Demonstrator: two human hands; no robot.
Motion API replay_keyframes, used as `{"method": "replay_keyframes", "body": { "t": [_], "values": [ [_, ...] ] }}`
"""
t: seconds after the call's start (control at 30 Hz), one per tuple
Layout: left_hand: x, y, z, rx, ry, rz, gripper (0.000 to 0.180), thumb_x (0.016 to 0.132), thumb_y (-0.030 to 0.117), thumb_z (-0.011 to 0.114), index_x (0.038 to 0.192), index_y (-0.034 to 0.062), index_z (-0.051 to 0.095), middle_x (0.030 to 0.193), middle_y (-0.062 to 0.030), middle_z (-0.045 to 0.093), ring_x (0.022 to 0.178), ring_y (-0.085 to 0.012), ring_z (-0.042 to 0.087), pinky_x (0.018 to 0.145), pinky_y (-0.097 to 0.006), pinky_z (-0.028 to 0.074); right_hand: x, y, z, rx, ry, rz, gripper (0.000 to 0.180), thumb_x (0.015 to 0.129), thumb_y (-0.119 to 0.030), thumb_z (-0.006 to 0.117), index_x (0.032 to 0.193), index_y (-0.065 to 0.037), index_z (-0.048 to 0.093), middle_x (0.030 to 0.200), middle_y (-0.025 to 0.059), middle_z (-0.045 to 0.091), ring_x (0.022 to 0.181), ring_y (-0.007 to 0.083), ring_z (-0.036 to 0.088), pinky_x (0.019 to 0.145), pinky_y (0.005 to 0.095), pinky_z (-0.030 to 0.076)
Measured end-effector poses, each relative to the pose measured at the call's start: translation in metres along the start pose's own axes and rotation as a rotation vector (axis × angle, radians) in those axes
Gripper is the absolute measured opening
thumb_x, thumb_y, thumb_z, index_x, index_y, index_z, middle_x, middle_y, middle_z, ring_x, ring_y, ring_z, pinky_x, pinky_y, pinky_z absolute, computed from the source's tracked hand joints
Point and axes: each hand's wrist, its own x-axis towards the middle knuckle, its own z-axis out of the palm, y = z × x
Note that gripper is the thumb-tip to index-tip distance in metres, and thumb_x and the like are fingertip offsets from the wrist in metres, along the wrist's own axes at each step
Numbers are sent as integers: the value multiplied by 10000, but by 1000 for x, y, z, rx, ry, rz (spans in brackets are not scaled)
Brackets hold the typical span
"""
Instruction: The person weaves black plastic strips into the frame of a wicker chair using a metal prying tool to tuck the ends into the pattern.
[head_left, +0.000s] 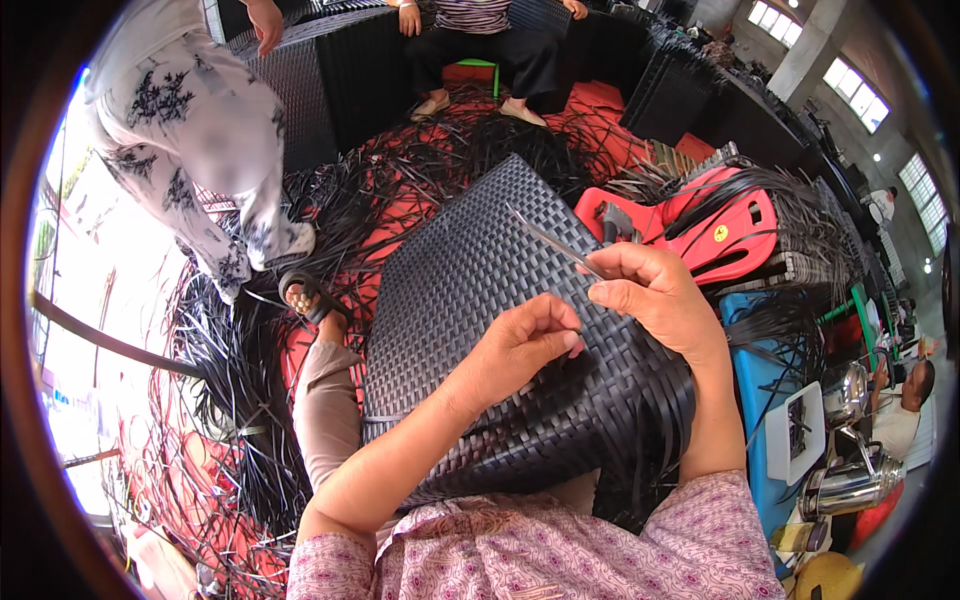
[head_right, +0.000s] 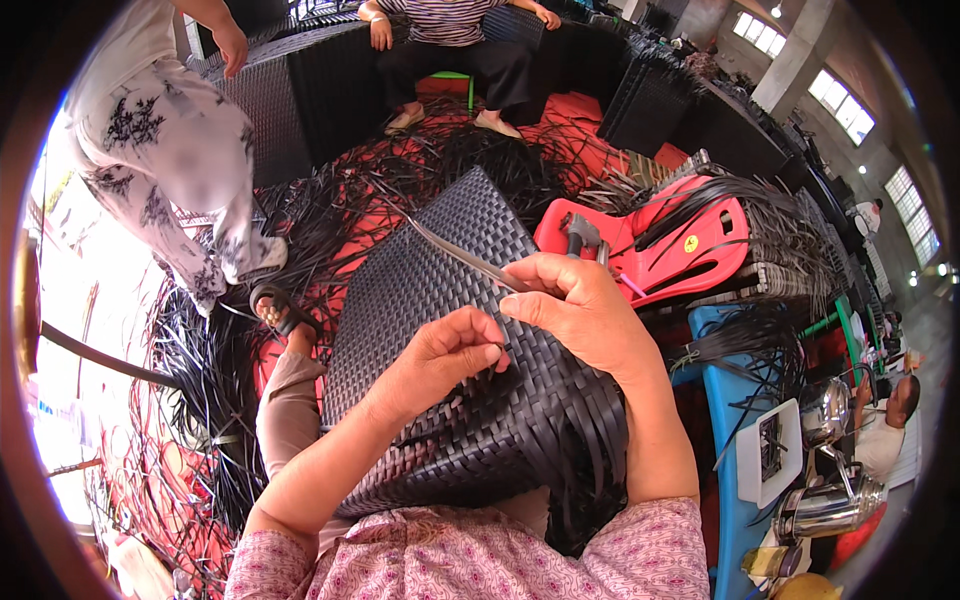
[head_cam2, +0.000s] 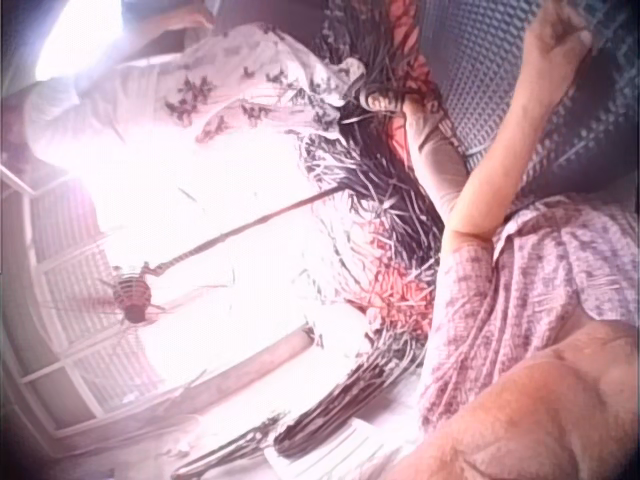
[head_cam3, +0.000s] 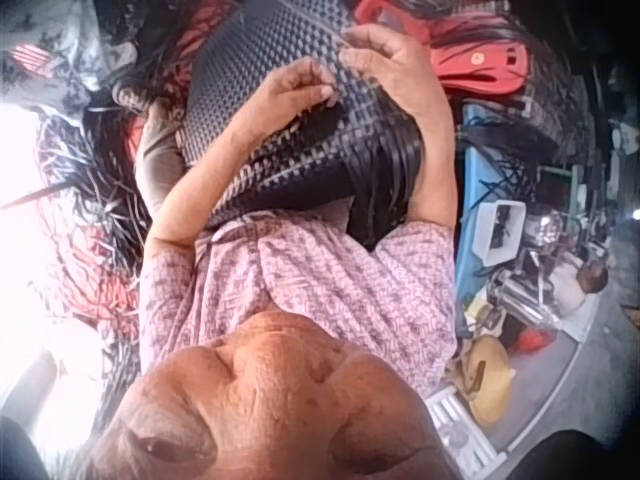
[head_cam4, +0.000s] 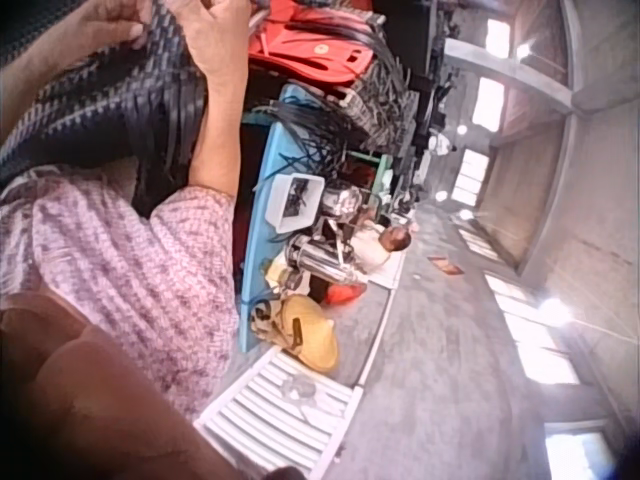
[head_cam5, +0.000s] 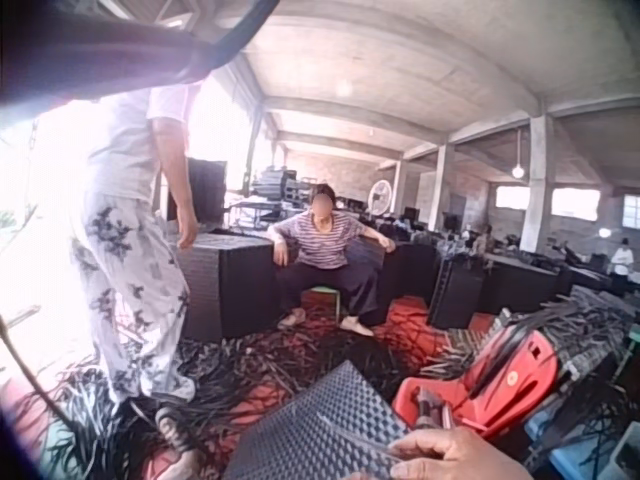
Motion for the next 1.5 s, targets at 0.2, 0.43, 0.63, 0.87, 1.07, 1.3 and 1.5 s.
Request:
{"method": "replay_keyframes", "body": {
  "t": [0.2, 0.43, 0.63, 0.87, 1.07, 1.3, 1.5],
  "values": [
    [-7, -4, 2, 137, 33, -130, 114, 951, 47, 644, 1064, 29, 640, 997, 18, 641, 932, -70, 606, 862, -223, 483, -1, 0, -3, -17, -86, 27, 297, 889, -120, 722, 1134, 38, 662, 957, 7, 667, 861, 62, 595, 770, 233, 487],
    [-13, -5, -6, 174, -40, -12, 113, 962, 31, 609, 1070, 25, 641, 1113, -44, 631, 1057, -104, 583, 955, -258, 450, -1, 5, -2, 17, -109, 6, 297, 890, -104, 721, 1142, 39, 657, 985, 12, 678, 881, 63, 610, 797, 231, 496],
    [-17, 14, -11, 86, -100, -44, 111, 985, 24, 553, 1068, 16, 627, 1153, -76, 658, 1123, -141, 593, 1011, -290, 435, 0, -1, -4, -8, -109, 35, 316, 893, -112, 722, 1158, 42, 648, 1000, 15, 676, 902, 68, 615, 816, 236, 497],
    [-21, 28, -10, -156, 10, 38, 87, 1008, 83, 544, 1042, 33, 607, 995, -73, 671, 1014, -183, 640, 999, -357, 470, 2, 3, 2, 32, -26, 18, 306, 875, -105, 733, 1133, 45, 659, 991, 42, 710, 925, 92, 635, 828, 266, 513],
    [-25, -7, -5, -416, 6, 125, 202, 1024, 128, 537, 1164, 12, 623, 1100, -49, 640, 1019, -152, 608, 950, -317, 469, -4, 2, 2, 67, -26, 66, 293, 872, -54, 700, 1144, 41, 647, 1045, 29, 684, 934, 83, 613, 851, 247, 495],
    [-21, -13, -1, -251, -58, 94, 176, 987, 135, 594, 1120, 21, 612, 1042, -67, 643, 1032, -194, 604, 966, -342, 452, -10, 6, 4, 82, 4, 17, 315, 883, -61, 708, 1162, 64, 634, 1037, 69, 702, 927, 105, 652, 830, 259, 521],
    [-10, -6, -16, -294, 61, 68, 80, 944, 29, 636, 1004, 22, 583, 861, -20, 621, 793, -117, 627, 742, -271, 525, -3, 7, 2, 149, 53, 38, 334, 864, -85, 743, 1149, 51, 636, 1007, 39, 685, 905, 77, 622, 810, 237, 504]
  ]
}}
